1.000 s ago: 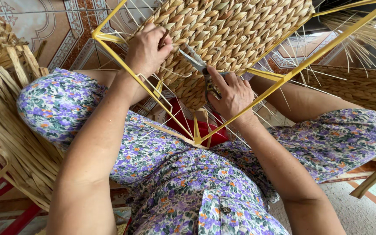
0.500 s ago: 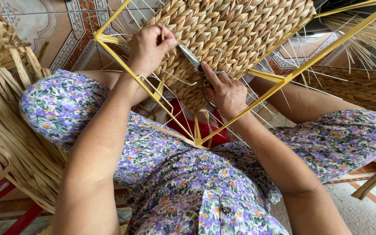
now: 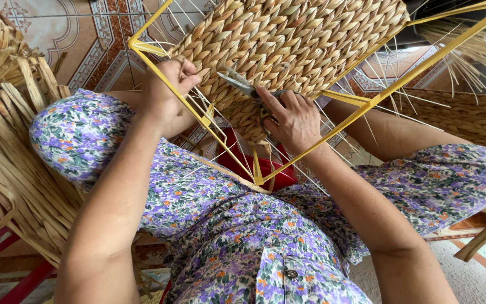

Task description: The person weaves dried palm leaves into a rectangular basket frame, then uses shears to trim excess strands and continues weaving the base.

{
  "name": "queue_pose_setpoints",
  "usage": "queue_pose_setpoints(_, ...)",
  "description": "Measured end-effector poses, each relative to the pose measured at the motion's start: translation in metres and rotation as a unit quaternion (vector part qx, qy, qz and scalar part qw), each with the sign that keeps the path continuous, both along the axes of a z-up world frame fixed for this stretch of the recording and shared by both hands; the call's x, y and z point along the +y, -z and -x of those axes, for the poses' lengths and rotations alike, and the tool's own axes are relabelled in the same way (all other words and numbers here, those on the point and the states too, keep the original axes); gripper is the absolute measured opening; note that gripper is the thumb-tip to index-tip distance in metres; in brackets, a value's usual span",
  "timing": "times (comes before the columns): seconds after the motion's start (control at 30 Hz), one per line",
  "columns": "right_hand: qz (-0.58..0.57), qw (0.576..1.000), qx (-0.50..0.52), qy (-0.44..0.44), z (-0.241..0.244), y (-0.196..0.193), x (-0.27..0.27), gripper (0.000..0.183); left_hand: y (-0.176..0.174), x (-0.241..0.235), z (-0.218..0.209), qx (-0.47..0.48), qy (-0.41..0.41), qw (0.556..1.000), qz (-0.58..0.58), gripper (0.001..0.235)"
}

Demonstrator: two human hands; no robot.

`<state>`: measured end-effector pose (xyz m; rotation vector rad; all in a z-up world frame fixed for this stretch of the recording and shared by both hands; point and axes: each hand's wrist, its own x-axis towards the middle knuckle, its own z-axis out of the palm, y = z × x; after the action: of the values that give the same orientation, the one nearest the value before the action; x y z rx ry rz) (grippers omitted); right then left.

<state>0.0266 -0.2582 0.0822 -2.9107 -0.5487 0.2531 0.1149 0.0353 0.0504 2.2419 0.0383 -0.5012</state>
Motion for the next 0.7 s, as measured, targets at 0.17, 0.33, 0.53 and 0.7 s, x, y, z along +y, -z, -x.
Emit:
queue_pose_setpoints(0.17, -0.018, 0.999, -0.027, -0.042, -0.01, 0.004, 0.004, 0.088, 0.011, -0.014, -0.012, -0.053, 0.103, 0.982, -0.152, 0.013)
queue_pose_setpoints(0.33, -0.009, 0.997, -0.046, -0.069, -0.02, 0.013, 0.009, 0.087, 0.009, -0.013, -0.013, -0.066, 0.059, 0.989, -0.116, 0.008)
queue_pose_setpoints(0.53, 0.016, 0.997, -0.029, -0.066, -0.02, 0.026, 0.02, 0.09, 0.005, -0.015, -0.012, -0.101, 0.054, 0.993, -0.013, 0.008)
queue_pose_setpoints(0.7, 0.051, 0.996, 0.027, -0.071, -0.019, 0.038, 0.022, 0.086, 0.001, -0.014, -0.016, -0.014, 0.006, 1.0, 0.001, 0.007)
